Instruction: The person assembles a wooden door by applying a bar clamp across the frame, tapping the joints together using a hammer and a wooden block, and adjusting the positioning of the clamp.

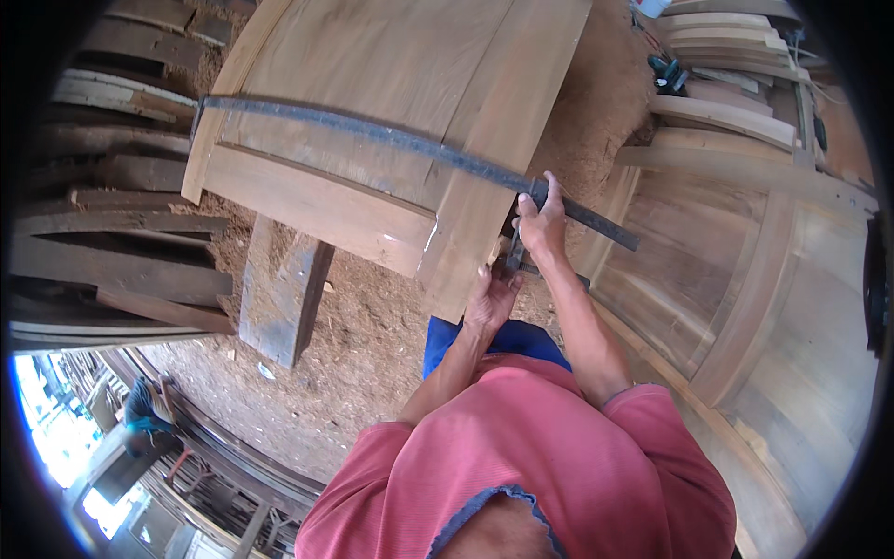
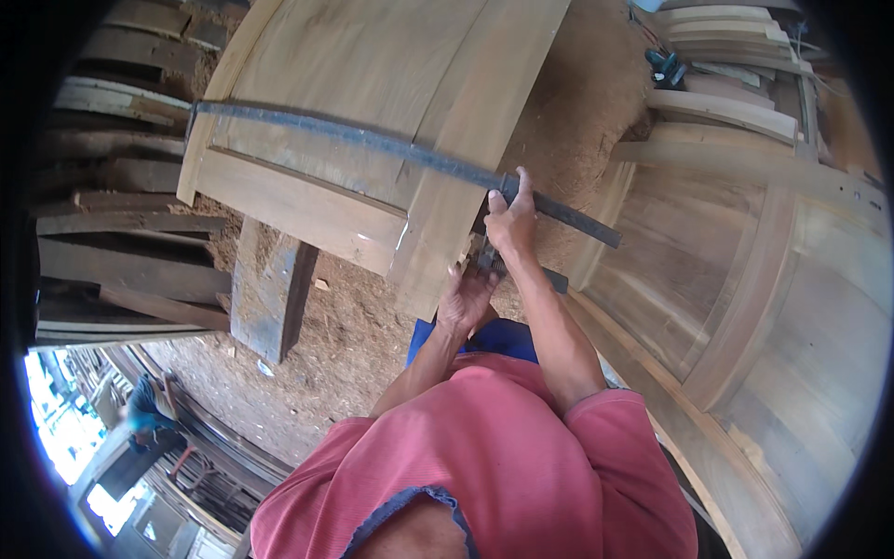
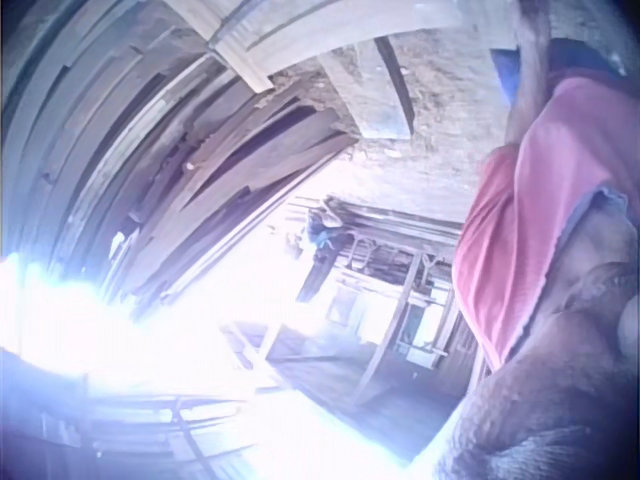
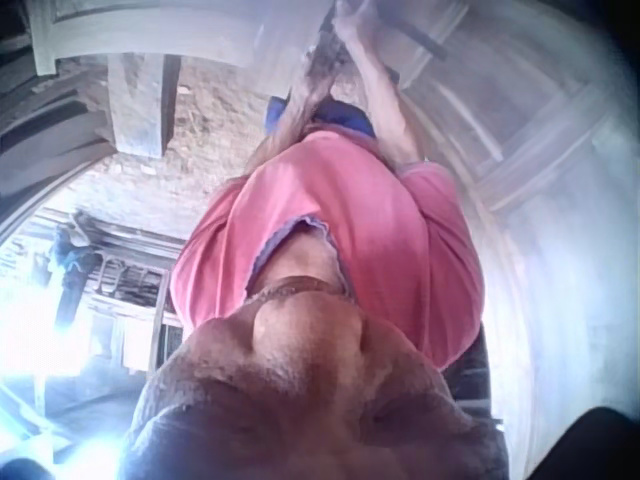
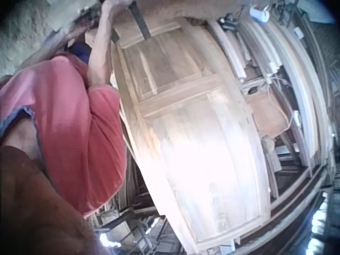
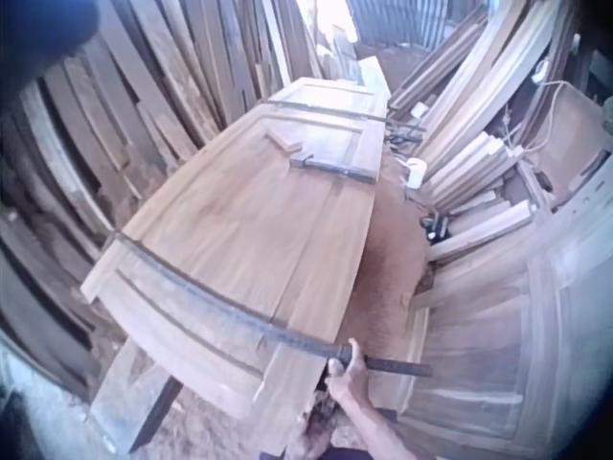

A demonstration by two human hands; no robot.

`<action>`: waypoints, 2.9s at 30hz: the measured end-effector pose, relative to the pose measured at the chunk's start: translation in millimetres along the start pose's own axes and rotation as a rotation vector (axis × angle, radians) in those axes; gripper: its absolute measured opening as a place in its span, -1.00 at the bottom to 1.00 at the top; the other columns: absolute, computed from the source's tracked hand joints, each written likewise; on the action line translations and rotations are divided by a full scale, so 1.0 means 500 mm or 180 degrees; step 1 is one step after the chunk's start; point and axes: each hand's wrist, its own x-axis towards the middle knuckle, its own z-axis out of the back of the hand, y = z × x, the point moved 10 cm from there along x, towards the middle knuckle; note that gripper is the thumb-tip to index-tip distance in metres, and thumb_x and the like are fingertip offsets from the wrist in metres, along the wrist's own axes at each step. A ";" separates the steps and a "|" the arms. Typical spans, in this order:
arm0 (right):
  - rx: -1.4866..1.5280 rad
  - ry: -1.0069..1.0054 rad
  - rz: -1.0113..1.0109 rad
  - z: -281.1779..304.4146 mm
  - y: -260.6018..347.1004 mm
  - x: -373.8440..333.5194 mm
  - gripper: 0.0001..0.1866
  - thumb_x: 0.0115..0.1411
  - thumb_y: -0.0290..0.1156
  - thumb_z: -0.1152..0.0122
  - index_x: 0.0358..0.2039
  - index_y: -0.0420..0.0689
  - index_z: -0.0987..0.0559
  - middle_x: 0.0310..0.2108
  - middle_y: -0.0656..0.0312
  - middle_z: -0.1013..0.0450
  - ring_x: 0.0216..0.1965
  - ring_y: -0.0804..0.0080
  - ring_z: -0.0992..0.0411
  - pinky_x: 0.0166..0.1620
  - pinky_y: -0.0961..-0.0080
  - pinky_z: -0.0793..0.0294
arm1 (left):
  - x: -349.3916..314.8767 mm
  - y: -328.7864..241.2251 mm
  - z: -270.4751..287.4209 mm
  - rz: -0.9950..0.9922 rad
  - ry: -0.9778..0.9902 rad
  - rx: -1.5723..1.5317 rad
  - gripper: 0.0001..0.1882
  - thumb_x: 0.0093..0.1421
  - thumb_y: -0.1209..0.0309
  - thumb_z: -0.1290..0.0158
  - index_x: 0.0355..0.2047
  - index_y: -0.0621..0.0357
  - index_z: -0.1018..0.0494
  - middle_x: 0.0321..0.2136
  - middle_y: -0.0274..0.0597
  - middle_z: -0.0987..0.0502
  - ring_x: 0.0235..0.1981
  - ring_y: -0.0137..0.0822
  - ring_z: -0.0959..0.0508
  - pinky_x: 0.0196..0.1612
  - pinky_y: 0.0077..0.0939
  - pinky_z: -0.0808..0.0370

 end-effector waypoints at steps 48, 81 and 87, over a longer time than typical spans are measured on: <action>-0.1154 0.0530 0.0885 0.027 0.101 -0.095 -0.16 0.32 -0.25 -0.06 0.47 -0.18 0.12 0.31 -0.24 -0.24 0.19 -0.30 -0.36 0.26 0.03 -0.33 | -0.008 -0.023 -0.029 -0.0237 -0.1122 -0.0038 -0.79 0.18 0.15 -0.32 -0.25 -0.14 -0.58 -0.49 -0.54 -0.48 -0.29 -0.42 -0.41 -0.11 -0.38 -0.29; -0.1260 -0.0125 0.0190 0.012 0.065 -0.091 -0.23 0.29 -0.34 -0.06 0.44 -0.30 -0.04 0.37 -0.22 -0.16 0.35 -0.06 -0.22 0.36 0.28 -0.18 | 0.212 -1.754 -0.117 -0.3644 -0.2422 0.7864 -0.34 0.32 0.08 -0.05 0.24 0.34 -0.26 -0.01 0.29 -0.51 -0.03 0.22 -0.54 0.08 -0.09 -0.50; -0.2077 -0.0222 -0.0471 0.021 0.156 -0.123 -0.14 0.27 -0.19 -0.16 0.46 -0.18 -0.01 0.33 -0.17 -0.26 0.29 -0.06 -0.32 0.29 0.20 -0.26 | 0.497 -1.807 0.027 -0.1328 -0.0871 0.7896 -0.51 0.39 0.15 0.05 0.21 0.17 -0.36 -0.11 0.01 -0.62 -0.12 -0.11 -0.62 -0.08 -0.26 -0.54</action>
